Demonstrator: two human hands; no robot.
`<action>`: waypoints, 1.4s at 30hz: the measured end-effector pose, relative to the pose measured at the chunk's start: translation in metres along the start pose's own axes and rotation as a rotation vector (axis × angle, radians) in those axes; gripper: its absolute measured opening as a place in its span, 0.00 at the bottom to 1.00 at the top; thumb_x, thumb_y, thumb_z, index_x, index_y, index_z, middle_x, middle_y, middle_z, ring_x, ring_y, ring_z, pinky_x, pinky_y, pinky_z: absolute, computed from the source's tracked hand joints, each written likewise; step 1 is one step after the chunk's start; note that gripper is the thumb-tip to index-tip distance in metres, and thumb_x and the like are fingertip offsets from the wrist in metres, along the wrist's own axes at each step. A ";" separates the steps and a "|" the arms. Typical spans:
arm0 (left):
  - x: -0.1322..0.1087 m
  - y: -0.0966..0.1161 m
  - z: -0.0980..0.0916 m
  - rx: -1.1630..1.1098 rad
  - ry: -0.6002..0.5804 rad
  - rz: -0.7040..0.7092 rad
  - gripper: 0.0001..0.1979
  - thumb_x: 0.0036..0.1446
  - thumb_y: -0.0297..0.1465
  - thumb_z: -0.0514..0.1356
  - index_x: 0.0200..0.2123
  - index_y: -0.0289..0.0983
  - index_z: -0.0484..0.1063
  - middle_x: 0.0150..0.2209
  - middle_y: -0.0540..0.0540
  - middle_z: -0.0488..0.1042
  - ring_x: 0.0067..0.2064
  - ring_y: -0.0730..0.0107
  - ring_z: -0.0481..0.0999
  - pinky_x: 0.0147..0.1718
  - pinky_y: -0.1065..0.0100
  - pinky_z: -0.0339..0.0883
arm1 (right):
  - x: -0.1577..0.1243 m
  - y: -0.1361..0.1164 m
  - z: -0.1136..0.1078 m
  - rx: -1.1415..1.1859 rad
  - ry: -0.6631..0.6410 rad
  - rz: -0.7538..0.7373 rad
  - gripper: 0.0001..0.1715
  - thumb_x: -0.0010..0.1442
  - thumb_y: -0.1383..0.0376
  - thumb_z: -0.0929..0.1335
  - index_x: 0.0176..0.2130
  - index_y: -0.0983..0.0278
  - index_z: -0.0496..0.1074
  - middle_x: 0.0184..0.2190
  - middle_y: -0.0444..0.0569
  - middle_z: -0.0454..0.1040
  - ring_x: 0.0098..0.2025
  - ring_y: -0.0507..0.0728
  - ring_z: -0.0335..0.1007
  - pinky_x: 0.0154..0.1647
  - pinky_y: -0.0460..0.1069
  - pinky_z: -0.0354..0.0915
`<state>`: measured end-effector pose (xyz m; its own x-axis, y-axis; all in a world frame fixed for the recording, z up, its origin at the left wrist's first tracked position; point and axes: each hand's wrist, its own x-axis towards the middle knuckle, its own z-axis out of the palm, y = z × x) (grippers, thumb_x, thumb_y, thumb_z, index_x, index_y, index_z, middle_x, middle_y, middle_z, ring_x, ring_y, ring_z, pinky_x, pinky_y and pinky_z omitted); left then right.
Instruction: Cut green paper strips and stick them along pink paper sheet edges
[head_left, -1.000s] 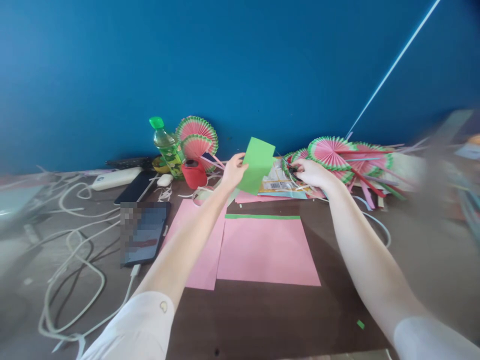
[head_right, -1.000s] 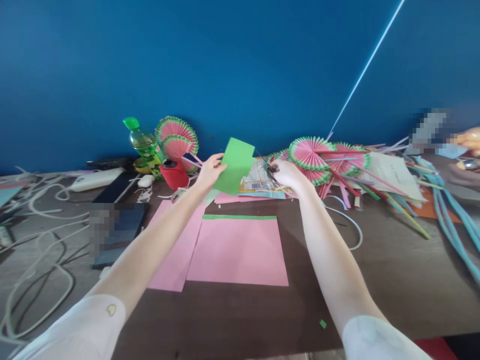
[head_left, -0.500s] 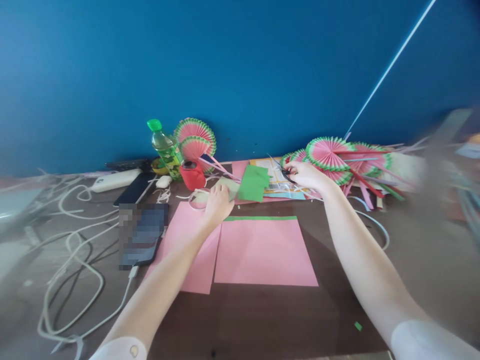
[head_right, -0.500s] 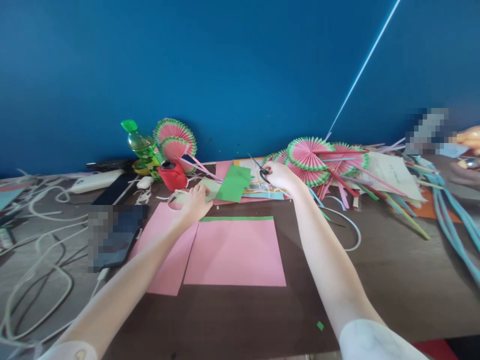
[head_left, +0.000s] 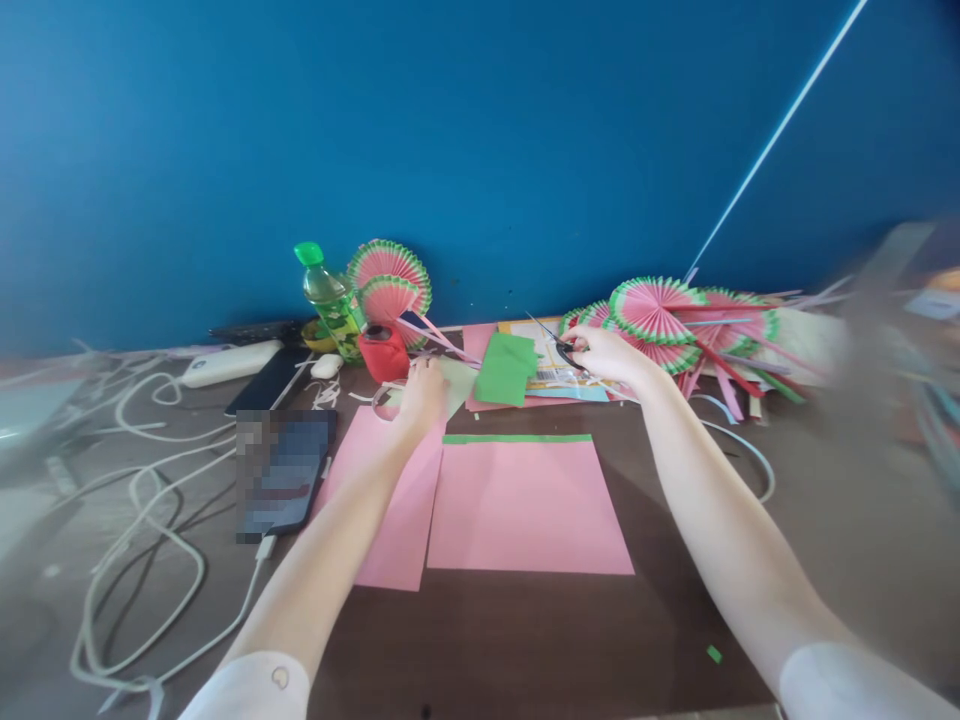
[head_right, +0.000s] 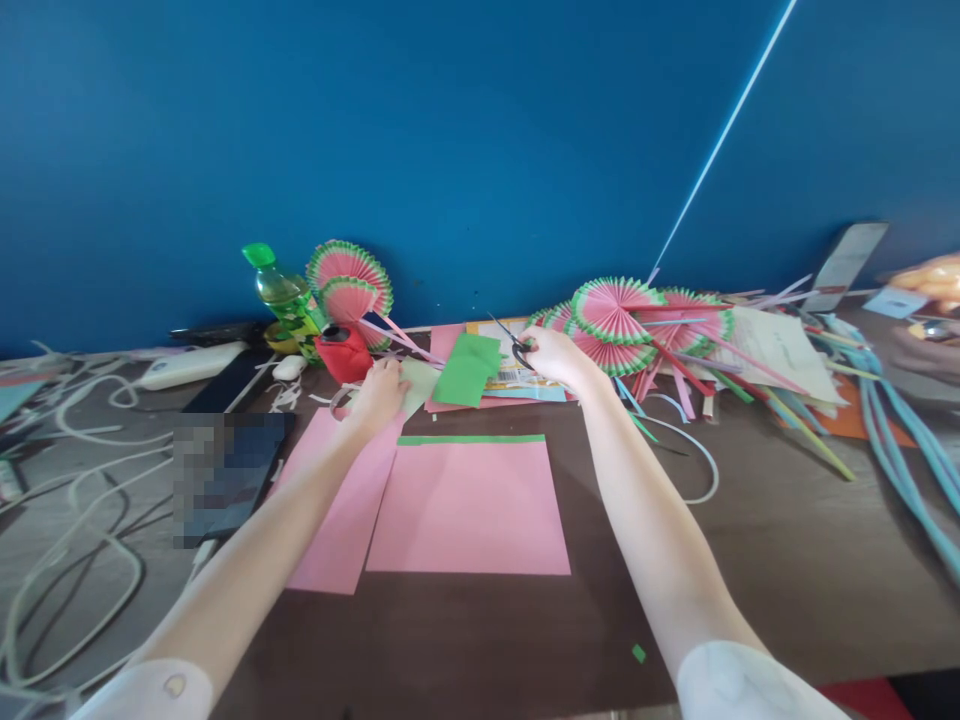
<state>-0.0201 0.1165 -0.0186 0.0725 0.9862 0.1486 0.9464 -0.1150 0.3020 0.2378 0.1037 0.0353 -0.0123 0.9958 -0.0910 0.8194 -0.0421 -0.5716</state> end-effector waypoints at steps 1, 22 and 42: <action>0.004 0.000 -0.001 -0.001 -0.006 -0.017 0.12 0.52 0.25 0.54 0.42 0.29 0.65 0.48 0.30 0.65 0.53 0.48 0.63 0.50 0.57 0.55 | 0.000 0.000 0.000 0.006 0.002 0.002 0.18 0.56 0.68 0.63 0.48 0.66 0.67 0.39 0.52 0.75 0.25 0.50 0.69 0.25 0.43 0.60; 0.034 -0.002 -0.047 -0.959 0.575 -0.003 0.09 0.45 0.32 0.61 0.30 0.34 0.69 0.28 0.49 0.72 0.33 0.70 0.72 0.35 0.71 0.65 | 0.004 0.003 0.002 0.075 0.082 -0.174 0.23 0.53 0.72 0.62 0.50 0.67 0.65 0.36 0.53 0.74 0.29 0.54 0.70 0.30 0.47 0.62; -0.019 0.014 -0.050 -1.564 0.176 -0.313 0.12 0.42 0.27 0.64 0.34 0.33 0.72 0.30 0.46 0.77 0.30 0.66 0.76 0.28 0.69 0.69 | -0.009 -0.032 0.029 0.750 -0.287 -0.357 0.23 0.41 0.63 0.73 0.39 0.63 0.66 0.21 0.38 0.65 0.21 0.47 0.60 0.21 0.44 0.56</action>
<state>-0.0243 0.0902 0.0302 -0.1931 0.9806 -0.0334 -0.3275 -0.0323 0.9443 0.1955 0.0937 0.0307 -0.4224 0.9049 0.0516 0.1481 0.1251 -0.9810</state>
